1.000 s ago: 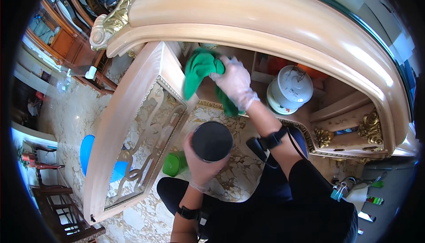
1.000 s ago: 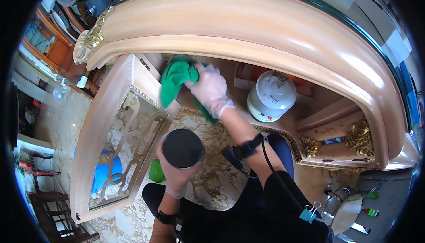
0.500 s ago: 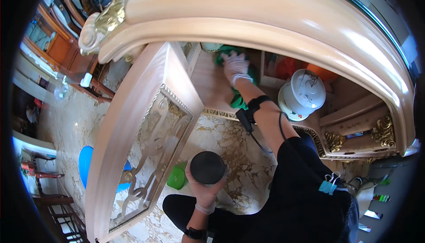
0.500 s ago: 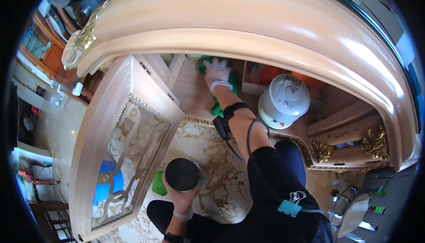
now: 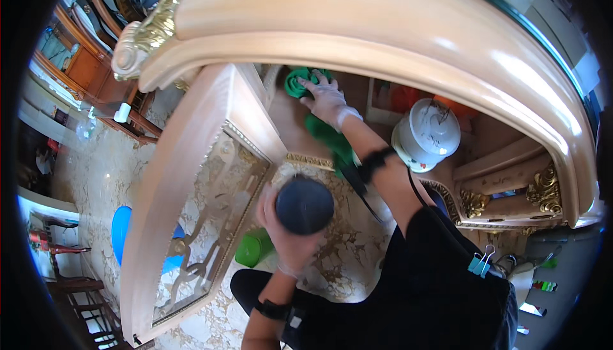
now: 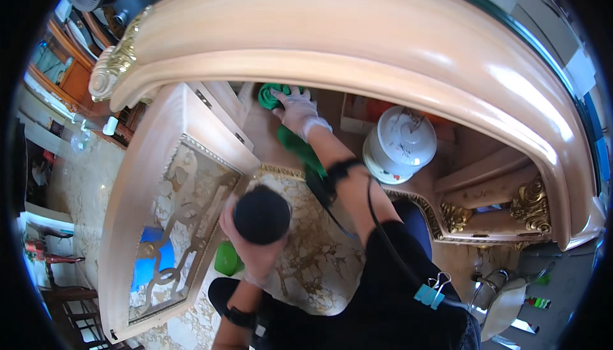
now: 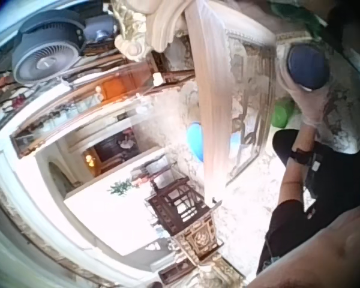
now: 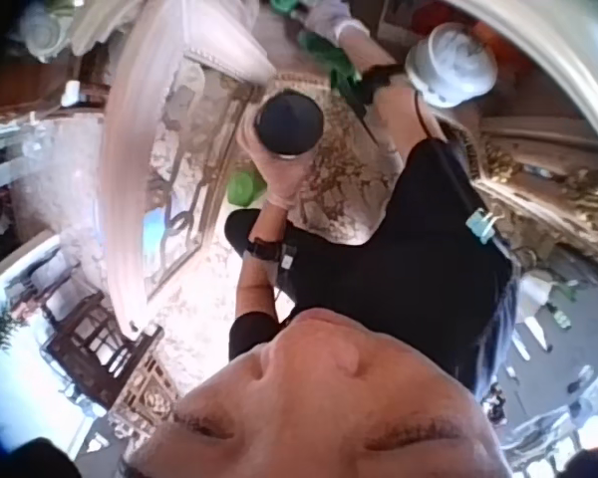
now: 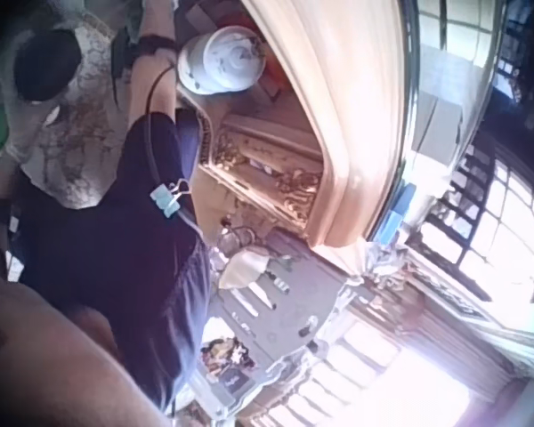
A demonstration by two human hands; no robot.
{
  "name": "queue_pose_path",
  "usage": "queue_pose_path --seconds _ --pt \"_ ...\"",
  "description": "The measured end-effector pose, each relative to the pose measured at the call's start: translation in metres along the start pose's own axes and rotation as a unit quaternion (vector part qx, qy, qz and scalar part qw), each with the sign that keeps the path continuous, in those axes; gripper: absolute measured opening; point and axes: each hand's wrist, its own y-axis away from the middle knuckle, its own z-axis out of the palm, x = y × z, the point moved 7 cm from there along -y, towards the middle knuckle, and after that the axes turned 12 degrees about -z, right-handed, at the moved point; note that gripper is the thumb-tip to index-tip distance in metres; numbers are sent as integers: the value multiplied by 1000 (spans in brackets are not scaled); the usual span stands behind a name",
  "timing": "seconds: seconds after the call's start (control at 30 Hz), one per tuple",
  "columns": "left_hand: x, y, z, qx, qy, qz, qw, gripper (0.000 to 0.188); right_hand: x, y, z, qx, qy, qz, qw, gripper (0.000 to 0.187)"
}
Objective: Cleaning and organizing items inside a wooden cabinet using a cloth and bucket.
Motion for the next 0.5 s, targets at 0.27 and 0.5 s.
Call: queue_pose_path --seconds 0.27,0.5 --pt "10 -86 67 -3 204 -18 979 90 -25 123 6 -57 131 26 989 32" --pt "1 -136 135 -46 350 -130 927 77 -38 160 -7 -30 178 11 984 32"
